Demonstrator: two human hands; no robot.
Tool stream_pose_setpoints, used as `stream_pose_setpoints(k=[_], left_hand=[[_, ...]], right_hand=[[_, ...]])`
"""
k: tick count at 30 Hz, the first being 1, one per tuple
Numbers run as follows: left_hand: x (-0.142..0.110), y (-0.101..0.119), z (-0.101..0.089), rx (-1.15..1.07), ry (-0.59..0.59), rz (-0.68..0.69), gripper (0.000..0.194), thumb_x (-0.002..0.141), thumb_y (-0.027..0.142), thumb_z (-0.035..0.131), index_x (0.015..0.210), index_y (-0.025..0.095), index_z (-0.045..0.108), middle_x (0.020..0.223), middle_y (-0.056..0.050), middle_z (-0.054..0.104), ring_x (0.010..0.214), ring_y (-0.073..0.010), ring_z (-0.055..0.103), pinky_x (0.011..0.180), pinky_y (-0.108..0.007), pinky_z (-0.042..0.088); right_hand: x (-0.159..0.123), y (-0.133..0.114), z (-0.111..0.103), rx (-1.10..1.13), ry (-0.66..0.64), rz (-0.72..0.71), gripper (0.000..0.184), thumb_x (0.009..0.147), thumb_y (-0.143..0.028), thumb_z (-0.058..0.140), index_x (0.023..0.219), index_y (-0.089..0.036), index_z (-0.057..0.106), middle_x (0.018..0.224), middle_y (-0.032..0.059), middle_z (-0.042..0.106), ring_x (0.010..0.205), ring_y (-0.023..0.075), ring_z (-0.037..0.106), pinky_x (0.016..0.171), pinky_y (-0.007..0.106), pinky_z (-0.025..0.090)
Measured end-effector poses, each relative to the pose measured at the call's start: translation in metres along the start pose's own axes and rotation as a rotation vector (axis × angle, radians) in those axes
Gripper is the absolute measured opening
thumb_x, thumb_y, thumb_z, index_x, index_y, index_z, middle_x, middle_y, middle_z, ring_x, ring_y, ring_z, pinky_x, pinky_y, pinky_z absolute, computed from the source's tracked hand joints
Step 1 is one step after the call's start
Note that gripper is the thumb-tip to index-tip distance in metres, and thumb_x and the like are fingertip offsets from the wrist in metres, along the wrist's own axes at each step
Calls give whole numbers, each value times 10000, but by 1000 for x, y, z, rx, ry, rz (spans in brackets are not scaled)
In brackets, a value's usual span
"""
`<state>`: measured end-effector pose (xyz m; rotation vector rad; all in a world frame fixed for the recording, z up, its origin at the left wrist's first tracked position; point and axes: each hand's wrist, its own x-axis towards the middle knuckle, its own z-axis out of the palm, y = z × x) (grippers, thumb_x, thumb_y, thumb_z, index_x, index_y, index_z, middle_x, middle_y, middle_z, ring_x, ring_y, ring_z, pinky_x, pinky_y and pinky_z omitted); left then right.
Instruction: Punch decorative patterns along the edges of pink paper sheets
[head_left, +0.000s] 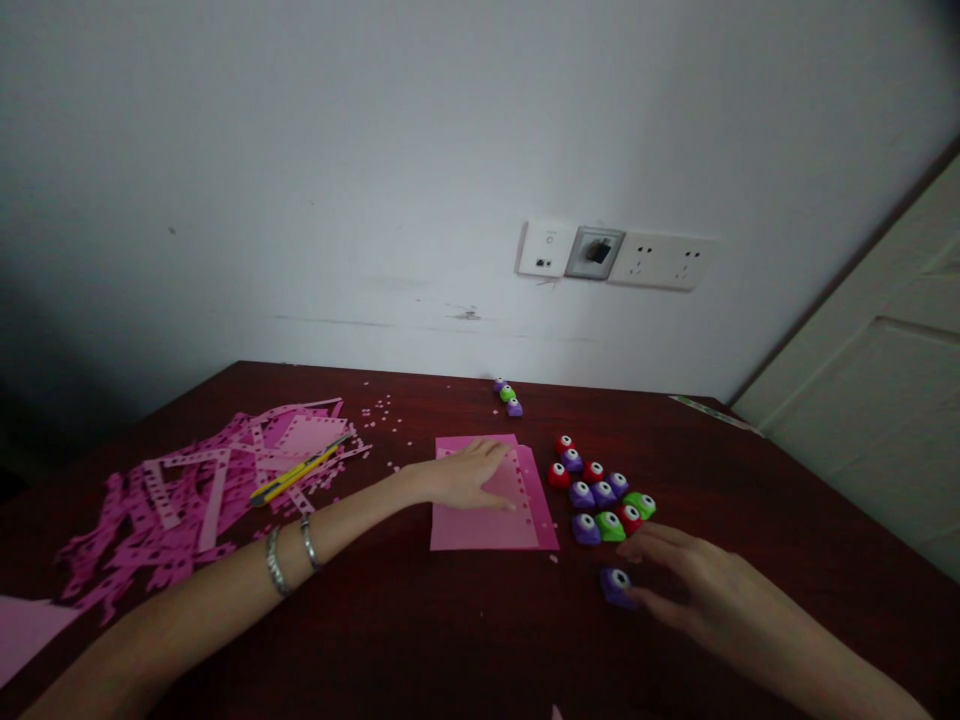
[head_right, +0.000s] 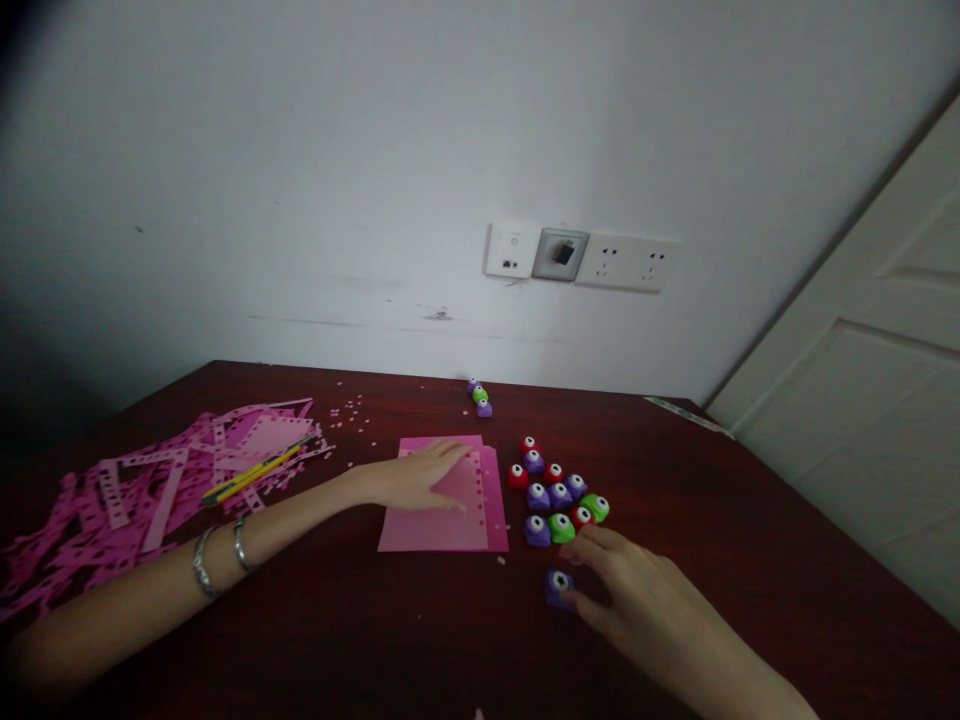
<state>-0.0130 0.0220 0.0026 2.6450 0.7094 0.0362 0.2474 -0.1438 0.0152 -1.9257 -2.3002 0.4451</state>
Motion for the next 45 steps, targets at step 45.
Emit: stream_pose_setpoints(k=[45], left_hand=[[-14,18,-70,-125,494,103,265,695,431,644,827,202,627,934,-41,583,920,-188,505,837,-343,376]], right_hand=[[42,-50,-52,202,293,-245,157,840,-277,505,917,-212,626,928,45,638,831,173,594,736,288,459]])
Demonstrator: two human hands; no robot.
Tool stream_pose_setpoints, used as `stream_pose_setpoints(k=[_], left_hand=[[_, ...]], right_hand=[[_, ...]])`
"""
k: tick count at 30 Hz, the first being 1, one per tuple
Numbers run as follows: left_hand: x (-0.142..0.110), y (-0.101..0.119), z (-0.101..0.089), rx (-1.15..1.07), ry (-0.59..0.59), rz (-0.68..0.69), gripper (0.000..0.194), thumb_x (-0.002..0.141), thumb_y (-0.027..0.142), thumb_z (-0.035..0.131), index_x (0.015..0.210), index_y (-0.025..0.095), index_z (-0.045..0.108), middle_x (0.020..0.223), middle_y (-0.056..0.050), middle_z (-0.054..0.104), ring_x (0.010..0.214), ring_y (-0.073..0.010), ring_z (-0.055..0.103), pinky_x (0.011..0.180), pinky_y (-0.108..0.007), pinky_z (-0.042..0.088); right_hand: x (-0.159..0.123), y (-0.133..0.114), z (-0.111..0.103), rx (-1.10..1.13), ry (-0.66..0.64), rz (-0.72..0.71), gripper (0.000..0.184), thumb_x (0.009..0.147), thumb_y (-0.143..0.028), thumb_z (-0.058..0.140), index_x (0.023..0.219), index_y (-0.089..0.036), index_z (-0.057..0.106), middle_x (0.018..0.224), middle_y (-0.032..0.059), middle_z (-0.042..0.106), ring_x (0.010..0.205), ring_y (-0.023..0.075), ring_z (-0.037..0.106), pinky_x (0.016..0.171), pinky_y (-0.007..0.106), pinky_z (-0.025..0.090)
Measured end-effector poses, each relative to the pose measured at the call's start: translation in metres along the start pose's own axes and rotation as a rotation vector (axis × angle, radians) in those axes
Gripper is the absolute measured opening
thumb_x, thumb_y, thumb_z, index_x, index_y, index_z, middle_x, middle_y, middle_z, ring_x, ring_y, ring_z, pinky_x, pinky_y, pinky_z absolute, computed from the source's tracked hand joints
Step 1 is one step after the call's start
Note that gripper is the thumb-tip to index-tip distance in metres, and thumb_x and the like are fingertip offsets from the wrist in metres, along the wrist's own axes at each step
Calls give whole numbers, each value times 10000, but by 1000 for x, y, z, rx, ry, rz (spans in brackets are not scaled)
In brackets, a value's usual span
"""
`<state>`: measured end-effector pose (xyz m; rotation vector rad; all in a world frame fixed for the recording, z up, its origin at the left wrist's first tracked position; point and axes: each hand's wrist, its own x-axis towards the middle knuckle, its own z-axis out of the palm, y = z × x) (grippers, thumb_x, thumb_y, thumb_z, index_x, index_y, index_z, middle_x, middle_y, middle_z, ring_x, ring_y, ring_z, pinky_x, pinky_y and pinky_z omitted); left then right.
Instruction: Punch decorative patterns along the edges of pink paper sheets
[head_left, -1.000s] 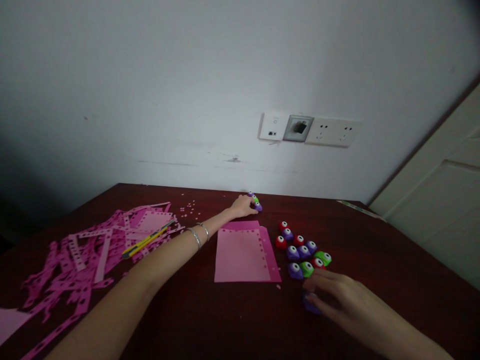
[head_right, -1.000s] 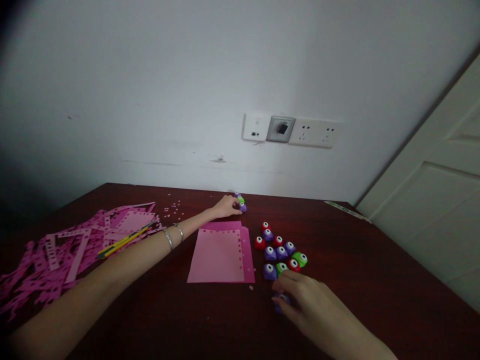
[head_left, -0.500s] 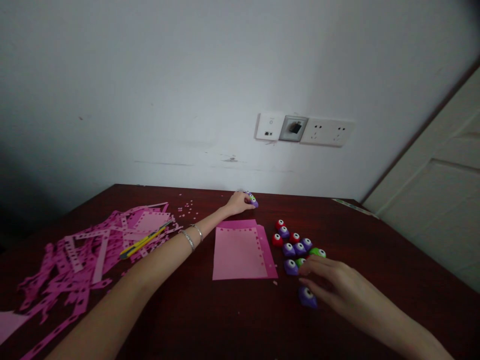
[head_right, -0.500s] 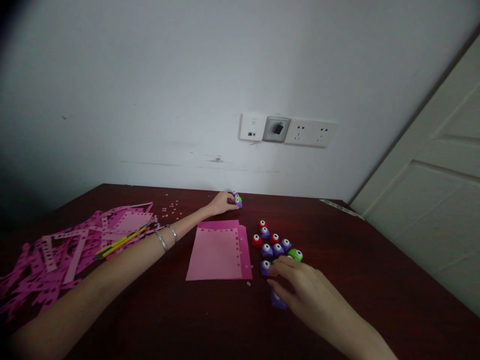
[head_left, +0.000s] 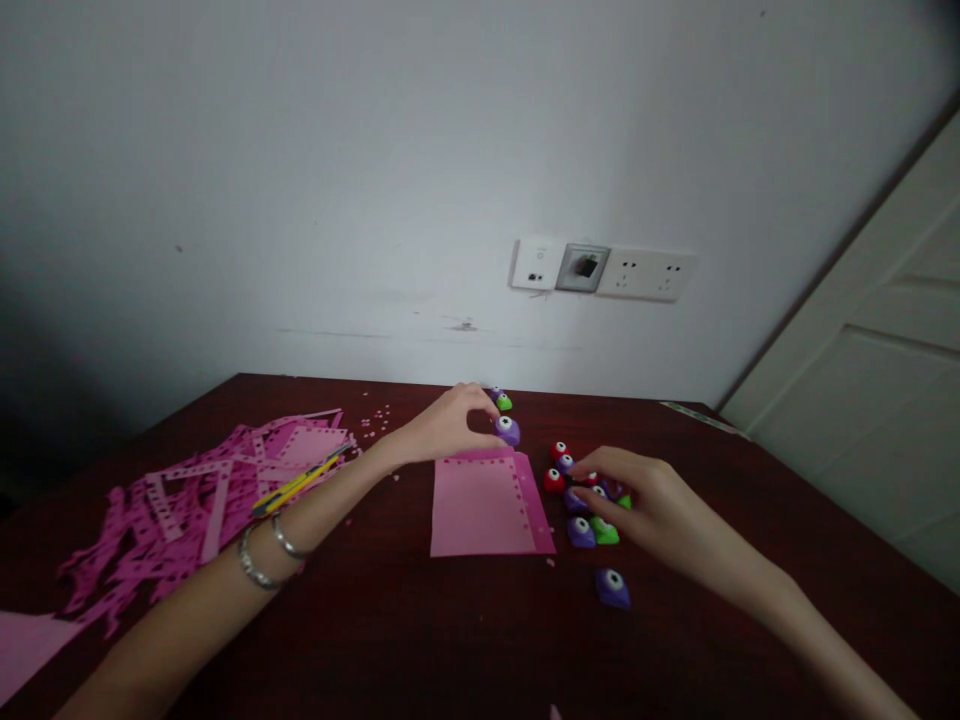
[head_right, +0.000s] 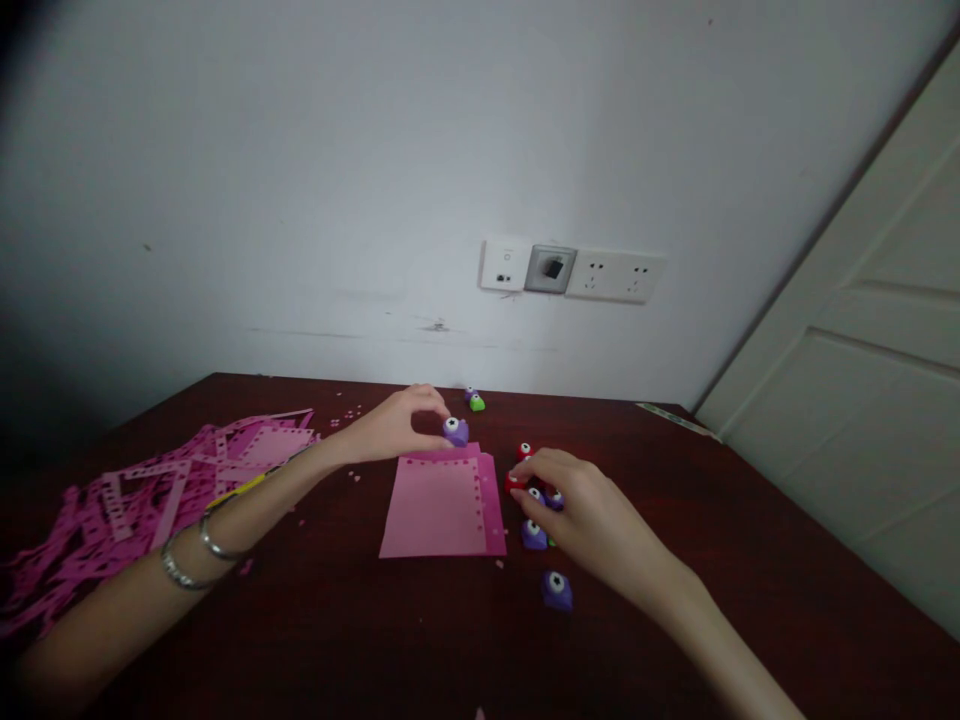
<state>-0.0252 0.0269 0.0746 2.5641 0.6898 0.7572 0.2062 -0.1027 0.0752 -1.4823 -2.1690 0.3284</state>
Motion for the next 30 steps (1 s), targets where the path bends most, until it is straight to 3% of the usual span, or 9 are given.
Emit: stream_pose_setpoints(k=[6,14,21,27,30], left_hand=[[-26,3,11,-21,-103,-38,289,700,447,649,838,194,634,926,-37,553,905,-184,498,811,-320,387],[-23,6,20,-24,-161,-61,263,688,415,662,833,197,638,906,-36,555,871,-185,506,800,-341,399],[-27,8,27,-93,-155,-33,225,695,364,674,842,199,628,896,-21,541,891,-175,514,816,-335,406],[-28,16,30,-85,-210,-36,294,717,419,650,921,211,604,933,-35,546,928,-194,492,810,-336,402],[-28,8,30,-57,-234,-40,375,750,477,594,1011,209,575,961,-49,552,938,-194,482,813,-321,396]], right_hand=[[8,-8,9,15,-16,-30,148,833,-260,518,927,-209,622,915,47,634,824,176,580,744,303,452],[21,-5,31,18,-8,-36,251,785,-273,601,1021,-187,603,894,53,622,771,167,567,705,301,452],[33,-8,39,122,-5,-98,228,743,-227,640,970,-210,621,855,15,613,716,132,537,653,265,426],[28,-10,35,100,-48,-34,134,740,-232,636,872,-210,635,790,1,612,652,121,530,600,247,411],[22,1,36,40,-92,38,154,736,-249,627,879,-196,639,760,11,620,655,137,544,604,259,420]])
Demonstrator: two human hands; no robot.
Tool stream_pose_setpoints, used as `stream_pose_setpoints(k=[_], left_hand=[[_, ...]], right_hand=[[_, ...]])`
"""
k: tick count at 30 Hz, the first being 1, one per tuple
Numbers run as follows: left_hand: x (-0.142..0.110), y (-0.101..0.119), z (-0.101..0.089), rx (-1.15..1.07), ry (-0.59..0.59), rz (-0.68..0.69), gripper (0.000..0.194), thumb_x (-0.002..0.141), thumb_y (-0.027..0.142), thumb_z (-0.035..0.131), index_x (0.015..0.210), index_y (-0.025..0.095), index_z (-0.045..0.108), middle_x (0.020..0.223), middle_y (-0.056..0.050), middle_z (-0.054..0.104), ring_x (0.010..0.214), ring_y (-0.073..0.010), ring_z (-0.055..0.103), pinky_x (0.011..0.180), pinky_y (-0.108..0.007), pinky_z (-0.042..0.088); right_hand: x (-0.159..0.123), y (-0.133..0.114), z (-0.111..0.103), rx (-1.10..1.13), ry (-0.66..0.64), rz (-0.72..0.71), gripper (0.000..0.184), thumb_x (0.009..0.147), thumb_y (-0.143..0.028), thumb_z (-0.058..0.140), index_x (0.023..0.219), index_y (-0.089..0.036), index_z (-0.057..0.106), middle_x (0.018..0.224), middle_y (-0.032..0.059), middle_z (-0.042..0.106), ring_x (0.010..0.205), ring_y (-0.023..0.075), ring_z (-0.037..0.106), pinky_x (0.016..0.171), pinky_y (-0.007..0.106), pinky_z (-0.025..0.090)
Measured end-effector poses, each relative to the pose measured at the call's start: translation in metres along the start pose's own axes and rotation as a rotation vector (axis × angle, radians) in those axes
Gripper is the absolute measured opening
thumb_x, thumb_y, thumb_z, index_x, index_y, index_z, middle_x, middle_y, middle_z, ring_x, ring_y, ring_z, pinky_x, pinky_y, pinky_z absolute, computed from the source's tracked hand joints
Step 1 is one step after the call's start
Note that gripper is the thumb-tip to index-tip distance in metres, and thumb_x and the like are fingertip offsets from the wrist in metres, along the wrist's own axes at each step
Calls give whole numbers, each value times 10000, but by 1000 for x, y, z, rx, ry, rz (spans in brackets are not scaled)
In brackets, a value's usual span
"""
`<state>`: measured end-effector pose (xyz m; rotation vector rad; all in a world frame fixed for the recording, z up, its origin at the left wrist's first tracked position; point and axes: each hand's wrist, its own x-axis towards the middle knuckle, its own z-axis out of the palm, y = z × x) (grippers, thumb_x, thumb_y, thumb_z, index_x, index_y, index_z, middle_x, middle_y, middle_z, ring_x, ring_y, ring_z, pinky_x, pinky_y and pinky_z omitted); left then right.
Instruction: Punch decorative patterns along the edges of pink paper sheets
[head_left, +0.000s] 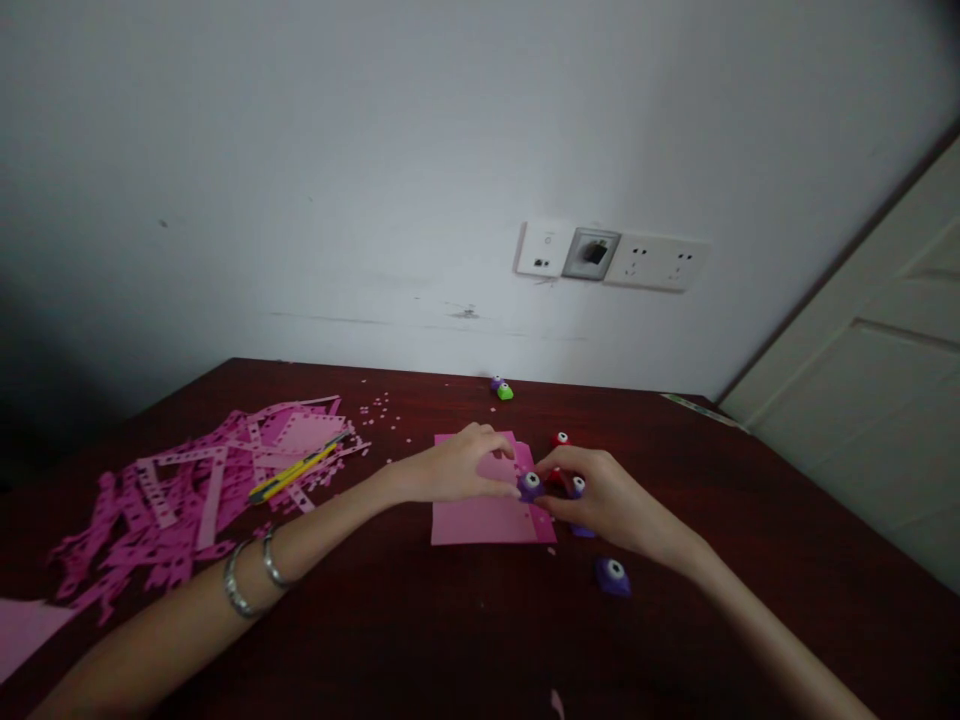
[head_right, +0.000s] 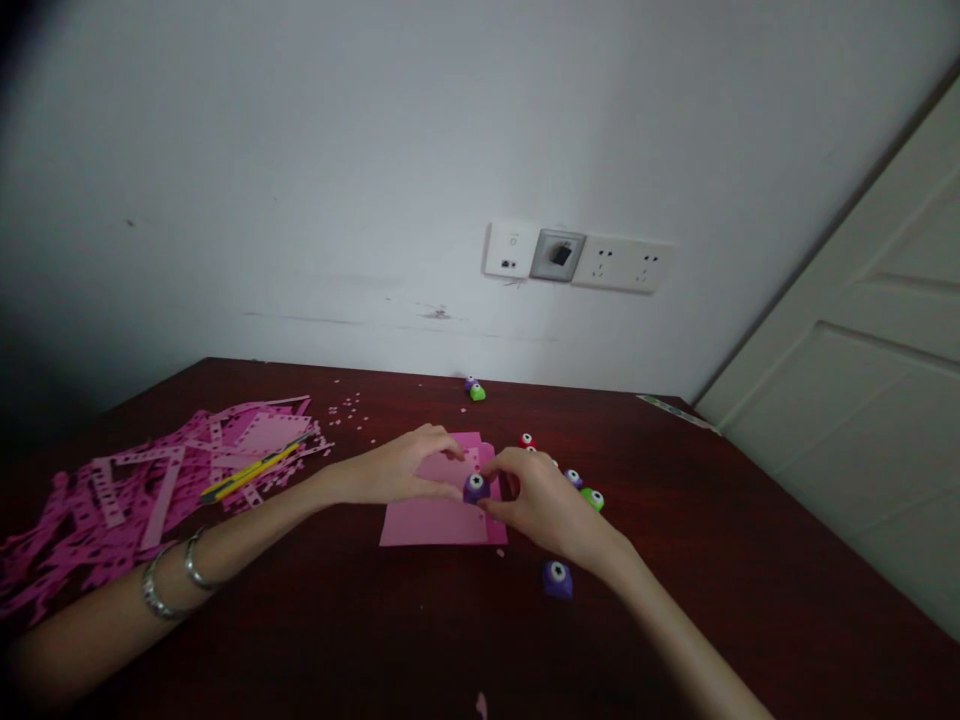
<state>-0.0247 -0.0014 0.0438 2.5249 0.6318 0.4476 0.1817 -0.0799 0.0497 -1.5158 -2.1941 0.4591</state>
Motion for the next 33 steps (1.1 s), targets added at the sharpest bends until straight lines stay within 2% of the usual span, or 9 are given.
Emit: stream_pose_setpoints(k=[3,6,12,18,25,28,33], left_hand=[[1,-23,-1,101,-8,-44,367,764,483,560,976,186,594,948,-67,551,929,-201,482,815,-313,388],[1,-49,-4,217,-54,-134,307,749,402,570,940,165,604,929,-82,552,911,-217,489,774,-311,395],[-1,-82,-10,329,-128,-337,252,691,370,594,836,164,607,871,-76,582,845,-225,512,640,-273,376],[0,-103,-3,202,-138,-356,294,630,377,655,824,164,597,799,-33,621,702,-164,542,568,-233,348],[5,-111,-2,73,-154,-370,209,599,283,650,751,146,606,704,-7,616,645,-136,539,563,-224,356],[5,-112,-6,-49,-161,-362,132,612,249,619,679,137,605,655,-5,597,615,-124,527,548,-223,355],[3,-110,-17,-334,-199,-444,209,627,335,653,705,141,635,589,2,577,549,-106,496,511,-232,324]], right_hand=[[-6,15,3,-35,-55,68,151,723,-224,613,866,-185,639,754,19,634,667,149,565,617,267,431],[-12,26,6,-75,-96,117,153,723,-232,593,865,-196,637,828,31,649,726,172,587,647,283,443],[-17,29,8,-175,-107,151,204,717,-262,587,913,-230,634,917,41,643,786,206,595,676,317,455],[-16,29,6,-160,-140,120,201,728,-235,569,916,-234,639,933,27,643,827,202,589,709,319,453],[-13,36,9,-128,-153,120,206,717,-253,593,913,-239,653,924,17,651,826,196,590,709,305,453],[-13,36,9,-113,-163,102,198,728,-251,589,912,-239,660,921,18,656,821,194,592,710,302,453],[-12,38,4,-73,-163,101,176,742,-259,595,902,-237,666,921,17,665,832,191,593,745,305,447]])
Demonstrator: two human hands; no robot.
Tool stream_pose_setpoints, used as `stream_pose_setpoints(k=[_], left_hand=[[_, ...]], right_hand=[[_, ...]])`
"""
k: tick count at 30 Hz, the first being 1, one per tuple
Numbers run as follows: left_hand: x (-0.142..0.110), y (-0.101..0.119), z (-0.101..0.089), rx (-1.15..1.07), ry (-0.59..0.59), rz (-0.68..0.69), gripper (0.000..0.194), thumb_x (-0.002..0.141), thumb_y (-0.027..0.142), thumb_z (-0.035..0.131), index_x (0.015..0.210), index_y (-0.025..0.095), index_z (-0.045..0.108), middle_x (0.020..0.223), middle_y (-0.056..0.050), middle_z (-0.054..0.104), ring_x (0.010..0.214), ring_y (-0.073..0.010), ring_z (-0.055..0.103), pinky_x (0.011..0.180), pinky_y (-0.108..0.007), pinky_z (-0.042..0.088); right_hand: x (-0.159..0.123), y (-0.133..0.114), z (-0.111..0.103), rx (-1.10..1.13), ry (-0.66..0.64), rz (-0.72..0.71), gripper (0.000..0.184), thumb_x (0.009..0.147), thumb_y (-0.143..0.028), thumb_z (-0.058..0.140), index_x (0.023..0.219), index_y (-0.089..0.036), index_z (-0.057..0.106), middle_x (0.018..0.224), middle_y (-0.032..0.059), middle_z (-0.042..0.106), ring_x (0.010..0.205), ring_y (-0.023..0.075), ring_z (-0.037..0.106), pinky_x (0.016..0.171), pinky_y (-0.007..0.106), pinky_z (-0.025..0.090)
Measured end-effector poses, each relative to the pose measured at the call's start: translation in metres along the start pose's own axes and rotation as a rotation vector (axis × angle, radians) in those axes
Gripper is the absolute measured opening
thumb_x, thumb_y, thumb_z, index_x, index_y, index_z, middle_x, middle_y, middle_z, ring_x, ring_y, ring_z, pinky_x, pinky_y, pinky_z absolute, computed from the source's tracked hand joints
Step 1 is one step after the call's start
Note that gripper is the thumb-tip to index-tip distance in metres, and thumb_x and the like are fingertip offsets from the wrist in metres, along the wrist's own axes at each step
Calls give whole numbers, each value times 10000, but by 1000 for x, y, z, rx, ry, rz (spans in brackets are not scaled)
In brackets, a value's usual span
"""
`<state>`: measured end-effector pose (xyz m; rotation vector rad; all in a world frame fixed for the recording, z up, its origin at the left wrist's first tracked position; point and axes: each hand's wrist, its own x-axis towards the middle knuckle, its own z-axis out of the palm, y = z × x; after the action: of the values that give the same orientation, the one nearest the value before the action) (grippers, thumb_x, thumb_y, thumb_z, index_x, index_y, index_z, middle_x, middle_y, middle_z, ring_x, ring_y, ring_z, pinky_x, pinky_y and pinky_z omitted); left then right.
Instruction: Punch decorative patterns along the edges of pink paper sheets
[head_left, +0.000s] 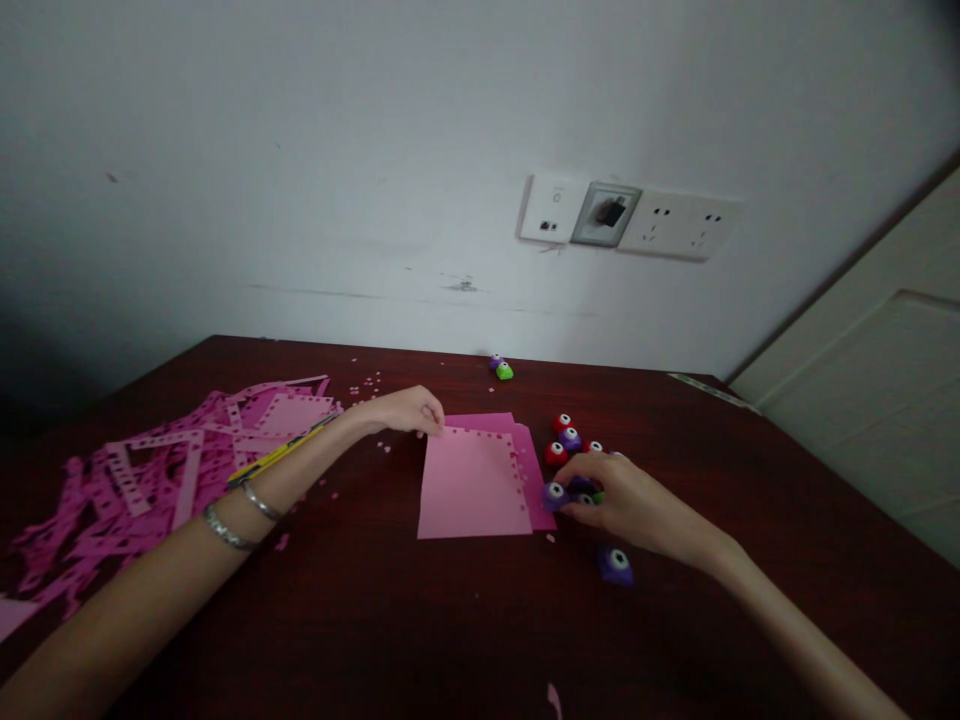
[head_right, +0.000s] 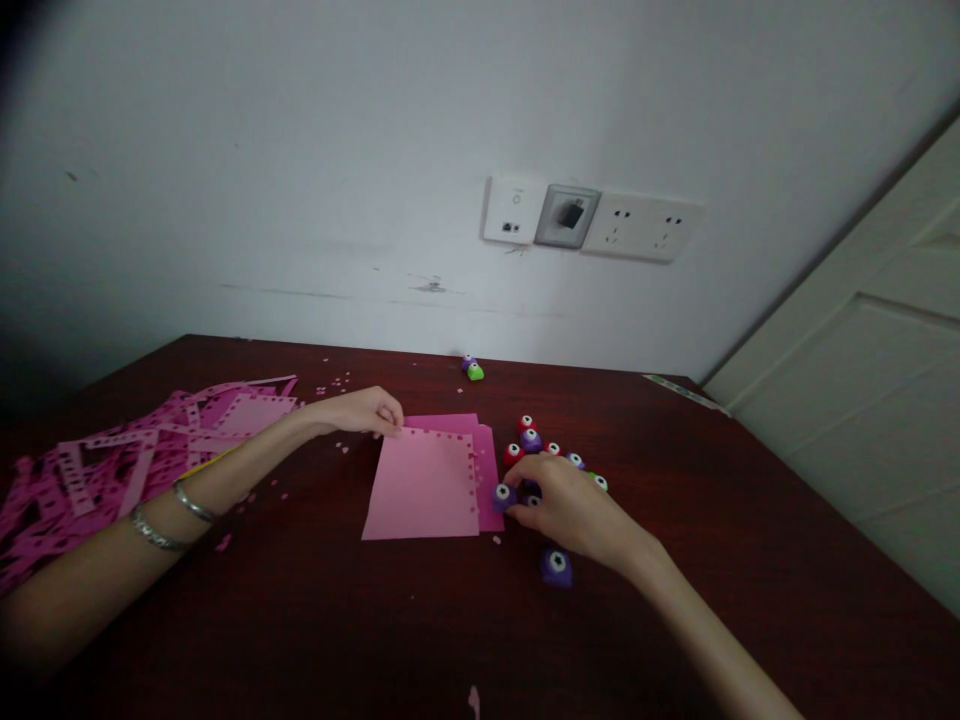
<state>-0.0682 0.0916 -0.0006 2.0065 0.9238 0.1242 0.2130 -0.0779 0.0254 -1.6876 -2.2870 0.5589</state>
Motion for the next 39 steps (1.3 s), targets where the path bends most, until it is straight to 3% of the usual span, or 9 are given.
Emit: stream_pose_setpoints(k=[9,39], left_hand=[[-3,0,-4,-282,-2,-84,216,589,312,713,700,137,652,565,0,554,527,-92,456,488,-247,290],[3,-6,1,-410,-24,-131,210,586,281,742,705,133,653,597,5,582,530,-70,472,538,-243,346]], right_hand=[[3,8,0,79,-11,-1,163,732,-271,616,883,-244,672,890,5,672,801,171,599,721,283,448],[2,2,1,88,-29,15,183,713,-255,621,886,-233,677,881,8,667,795,172,601,704,264,467]])
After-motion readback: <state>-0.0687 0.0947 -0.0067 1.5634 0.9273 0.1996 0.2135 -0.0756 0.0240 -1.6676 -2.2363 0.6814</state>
